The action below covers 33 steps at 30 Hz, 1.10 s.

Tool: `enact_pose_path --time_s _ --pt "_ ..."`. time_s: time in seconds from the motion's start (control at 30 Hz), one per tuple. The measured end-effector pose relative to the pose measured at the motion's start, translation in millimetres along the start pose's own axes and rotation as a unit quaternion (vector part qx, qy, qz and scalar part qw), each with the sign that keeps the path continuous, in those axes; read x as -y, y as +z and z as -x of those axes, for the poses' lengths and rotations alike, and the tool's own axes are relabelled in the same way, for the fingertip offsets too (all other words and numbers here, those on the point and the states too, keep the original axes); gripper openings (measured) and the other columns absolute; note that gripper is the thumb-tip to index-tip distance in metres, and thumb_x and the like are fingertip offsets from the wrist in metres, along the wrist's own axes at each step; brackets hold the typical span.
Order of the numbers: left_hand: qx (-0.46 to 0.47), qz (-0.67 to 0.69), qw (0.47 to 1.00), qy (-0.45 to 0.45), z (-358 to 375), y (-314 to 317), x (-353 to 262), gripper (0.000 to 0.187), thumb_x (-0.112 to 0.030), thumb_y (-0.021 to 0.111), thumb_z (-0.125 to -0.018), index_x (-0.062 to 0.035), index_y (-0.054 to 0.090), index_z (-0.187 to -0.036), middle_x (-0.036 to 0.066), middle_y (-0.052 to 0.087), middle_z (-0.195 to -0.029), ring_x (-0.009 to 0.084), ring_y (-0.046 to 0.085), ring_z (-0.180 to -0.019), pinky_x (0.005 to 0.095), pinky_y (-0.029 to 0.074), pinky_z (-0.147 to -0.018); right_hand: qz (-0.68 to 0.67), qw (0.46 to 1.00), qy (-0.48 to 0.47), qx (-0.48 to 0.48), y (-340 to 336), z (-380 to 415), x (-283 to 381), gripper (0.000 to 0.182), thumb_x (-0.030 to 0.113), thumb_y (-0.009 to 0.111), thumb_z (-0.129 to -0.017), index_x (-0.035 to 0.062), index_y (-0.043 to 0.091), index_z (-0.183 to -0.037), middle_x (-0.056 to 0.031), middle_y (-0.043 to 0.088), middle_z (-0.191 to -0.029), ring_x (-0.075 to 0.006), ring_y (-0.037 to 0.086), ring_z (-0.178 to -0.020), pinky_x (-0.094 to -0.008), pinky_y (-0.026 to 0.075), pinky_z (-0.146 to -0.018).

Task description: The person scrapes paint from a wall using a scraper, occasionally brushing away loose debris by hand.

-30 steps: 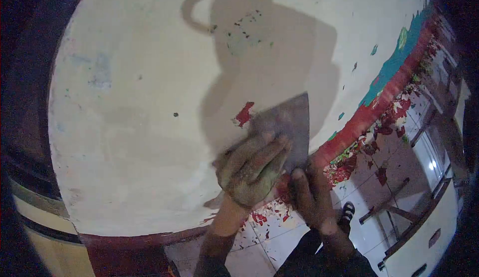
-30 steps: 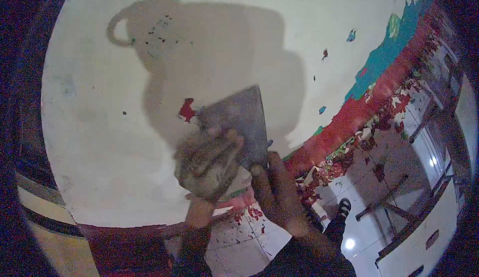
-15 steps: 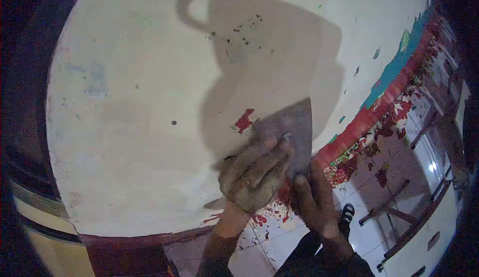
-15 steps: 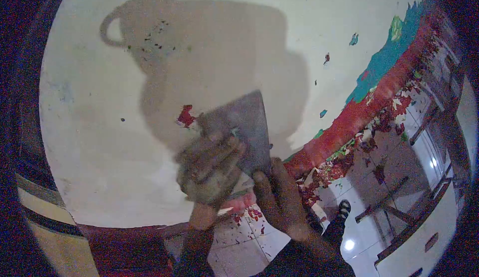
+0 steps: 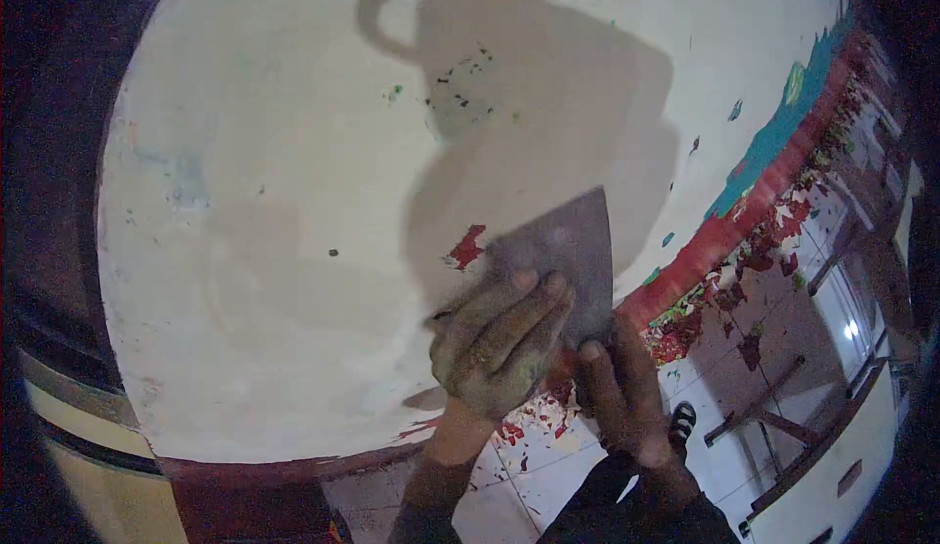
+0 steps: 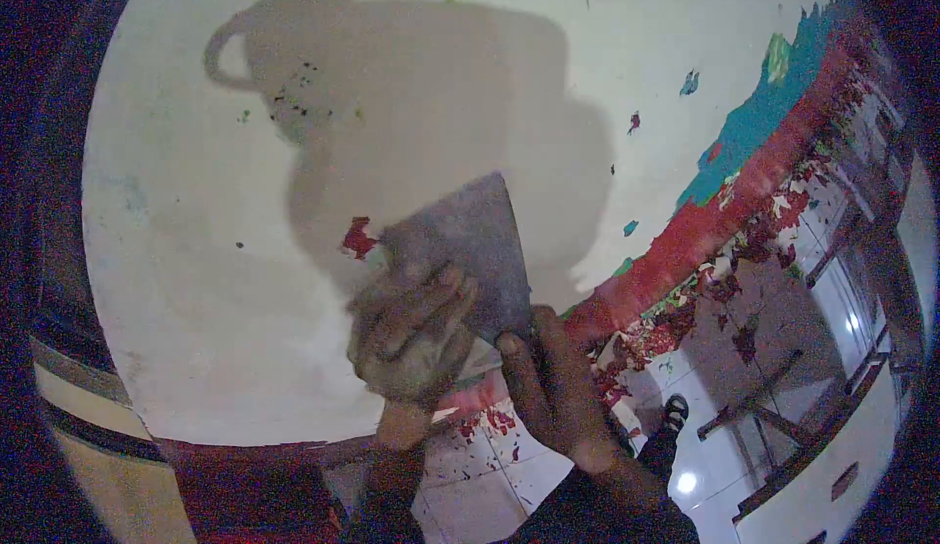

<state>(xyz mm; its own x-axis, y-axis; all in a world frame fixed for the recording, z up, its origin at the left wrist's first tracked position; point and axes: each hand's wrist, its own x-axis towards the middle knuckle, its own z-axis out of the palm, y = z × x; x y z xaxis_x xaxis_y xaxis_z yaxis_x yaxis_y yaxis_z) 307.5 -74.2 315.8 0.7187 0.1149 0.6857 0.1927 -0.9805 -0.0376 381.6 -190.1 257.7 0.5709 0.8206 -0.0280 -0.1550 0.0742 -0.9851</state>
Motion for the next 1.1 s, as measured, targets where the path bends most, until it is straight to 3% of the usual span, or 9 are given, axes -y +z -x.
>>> enact_pose_path --time_s 0.03,0.1,0.17,0.23,0.37,0.5,0.57,0.8,1.1 --pt "0.008 -0.010 1.000 0.002 -2 -2 0 0.026 -0.007 0.070 -0.062 -0.0141 0.070 -0.086 -0.002 0.065 -0.099 0.0157 0.059 -0.095 0.0304 0.050 -0.082 0.000 1.000 0.016 0.009 -3 -1 1 0.016 0.010 0.043 -0.090 -0.0007 0.045 -0.102 -0.0131 0.052 -0.073 -0.0196 0.051 -0.063 -0.0323 0.042 -0.059" --pt "0.027 0.098 0.984 -0.146 35 16 -4 0.026 -0.008 0.070 -0.061 -0.0143 0.070 -0.087 -0.002 0.065 -0.100 0.0154 0.058 -0.097 0.0303 0.049 -0.082 -0.016 0.999 0.024 0.020 -4 4 -5 0.024 0.014 0.041 -0.091 -0.0002 0.041 -0.111 -0.0092 0.051 -0.073 -0.0155 0.049 -0.060 -0.0288 0.040 -0.055" --pt "0.020 0.093 0.985 -0.144 41 19 -2 0.026 -0.009 0.070 -0.061 -0.0145 0.070 -0.087 -0.002 0.064 -0.101 0.0153 0.058 -0.097 0.0303 0.049 -0.082 -0.046 0.999 0.001 0.020 -1 13 -22 0.040 0.023 0.038 -0.093 0.0008 0.033 -0.127 -0.0002 0.049 -0.071 -0.0067 0.043 -0.054 -0.0219 0.035 -0.047" --pt "0.000 -0.024 1.000 -0.004 33 8 0 0.026 -0.011 0.070 -0.061 -0.0148 0.070 -0.087 -0.002 0.064 -0.101 0.0154 0.058 -0.098 0.0304 0.049 -0.082 -0.009 0.999 -0.036 0.029 3 6 -23 0.039 0.021 0.038 -0.093 0.0007 0.033 -0.126 0.0001 0.048 -0.070 -0.0064 0.043 -0.054 -0.0216 0.035 -0.047" --pt "0.072 -0.053 0.994 -0.062 29 -5 -5 0.030 -0.013 0.072 -0.060 -0.0161 0.070 -0.089 -0.003 0.064 -0.102 0.0148 0.058 -0.099 0.0311 0.049 -0.081 0.006 0.998 -0.041 0.047 3 4 -19 0.037 0.018 0.038 -0.093 0.0009 0.034 -0.125 -0.0001 0.047 -0.067 -0.0060 0.042 -0.052 -0.0215 0.035 -0.045" --pt "-0.015 -0.007 0.999 -0.029 35 7 1 0.027 -0.011 0.072 -0.060 -0.0160 0.070 -0.086 -0.003 0.065 -0.100 0.0143 0.057 -0.100 0.0307 0.049 -0.080 -0.010 0.999 0.020 0.032 5 8 -14 0.016 0.010 0.045 -0.089 -0.0005 0.046 -0.101 -0.0173 0.054 -0.076 -0.0263 0.056 -0.070 -0.0367 0.043 -0.065" --pt "-0.009 -0.046 0.999 -0.017 29 3 5 0.025 -0.009 0.073 -0.059 -0.0158 0.071 -0.084 -0.003 0.066 -0.098 0.0144 0.058 -0.099 0.0304 0.049 -0.080 0.019 0.996 0.061 0.056 3 1 -8 0.017 0.011 0.045 -0.089 -0.0006 0.046 -0.102 -0.0170 0.054 -0.076 -0.0270 0.056 -0.071 -0.0373 0.043 -0.066" --pt "-0.054 -0.015 0.998 -0.019 18 -1 6 0.021 -0.009 0.073 -0.063 -0.0144 0.070 -0.083 -0.003 0.066 -0.095 0.0151 0.058 -0.097 0.0309 0.051 -0.079 -0.002 0.999 0.003 0.047 5 0 -6 0.017 0.012 0.044 -0.090 -0.0006 0.046 -0.101 -0.0163 0.054 -0.076 -0.0271 0.056 -0.071 -0.0370 0.044 -0.067" --pt "0.001 -0.010 1.000 -0.016 19 -5 4 0.025 -0.010 0.066 -0.064 -0.0131 0.070 -0.089 0.000 0.065 -0.100 0.0176 0.058 -0.099 0.0322 0.049 -0.081 0.017 0.999 -0.006 0.046 1 0 -8 0.016 0.012 0.043 -0.090 -0.0009 0.046 -0.100 -0.0191 0.056 -0.077 -0.0282 0.058 -0.070 -0.0378 0.044 -0.064"
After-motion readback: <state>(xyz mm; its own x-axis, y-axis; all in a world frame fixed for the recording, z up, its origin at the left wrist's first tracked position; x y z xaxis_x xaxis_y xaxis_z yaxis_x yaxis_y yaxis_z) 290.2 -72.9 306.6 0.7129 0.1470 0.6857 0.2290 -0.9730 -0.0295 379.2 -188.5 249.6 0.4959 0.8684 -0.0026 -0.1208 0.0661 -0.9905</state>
